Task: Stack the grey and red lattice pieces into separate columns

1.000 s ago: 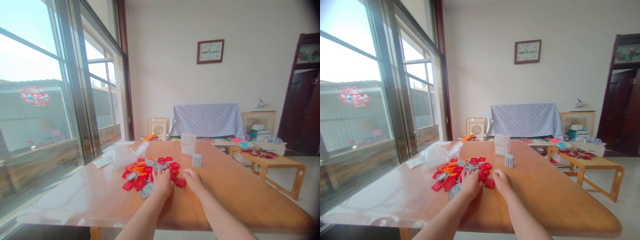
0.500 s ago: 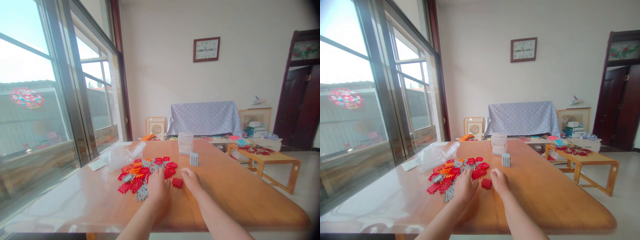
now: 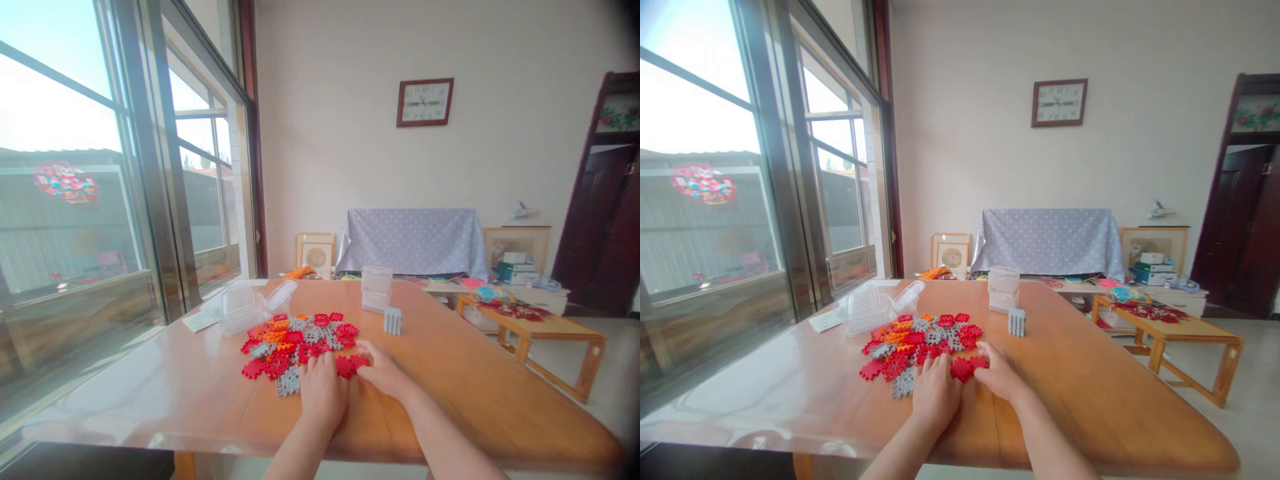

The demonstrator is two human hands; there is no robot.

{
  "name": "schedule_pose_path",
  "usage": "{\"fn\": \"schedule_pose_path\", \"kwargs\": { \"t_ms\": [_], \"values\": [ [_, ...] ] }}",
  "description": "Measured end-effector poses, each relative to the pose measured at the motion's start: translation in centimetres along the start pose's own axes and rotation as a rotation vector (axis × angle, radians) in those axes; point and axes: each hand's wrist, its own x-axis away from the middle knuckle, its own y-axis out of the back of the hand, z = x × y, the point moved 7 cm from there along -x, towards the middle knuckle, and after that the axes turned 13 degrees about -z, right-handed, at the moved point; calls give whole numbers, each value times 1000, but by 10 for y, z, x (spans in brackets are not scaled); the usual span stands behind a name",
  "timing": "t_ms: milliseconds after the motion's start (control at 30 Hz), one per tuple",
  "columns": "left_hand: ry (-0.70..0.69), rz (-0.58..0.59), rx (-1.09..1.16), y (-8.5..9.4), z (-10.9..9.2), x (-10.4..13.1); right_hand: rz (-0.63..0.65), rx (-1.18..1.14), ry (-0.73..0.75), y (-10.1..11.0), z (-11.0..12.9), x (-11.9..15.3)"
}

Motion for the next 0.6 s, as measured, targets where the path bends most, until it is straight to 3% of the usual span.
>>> {"fn": "schedule_pose_path", "kwargs": {
  "t_ms": [167, 400, 600],
  "values": [
    [-19, 41, 62, -5, 3, -1, -4, 44, 60, 0, 0, 1],
    [-92, 55, 95, -7, 1, 0, -112, -1, 23, 6, -9, -2],
    [-2, 83, 196, -11, 8, -2, -38, -175, 49, -5, 11, 8]
  ]
}}
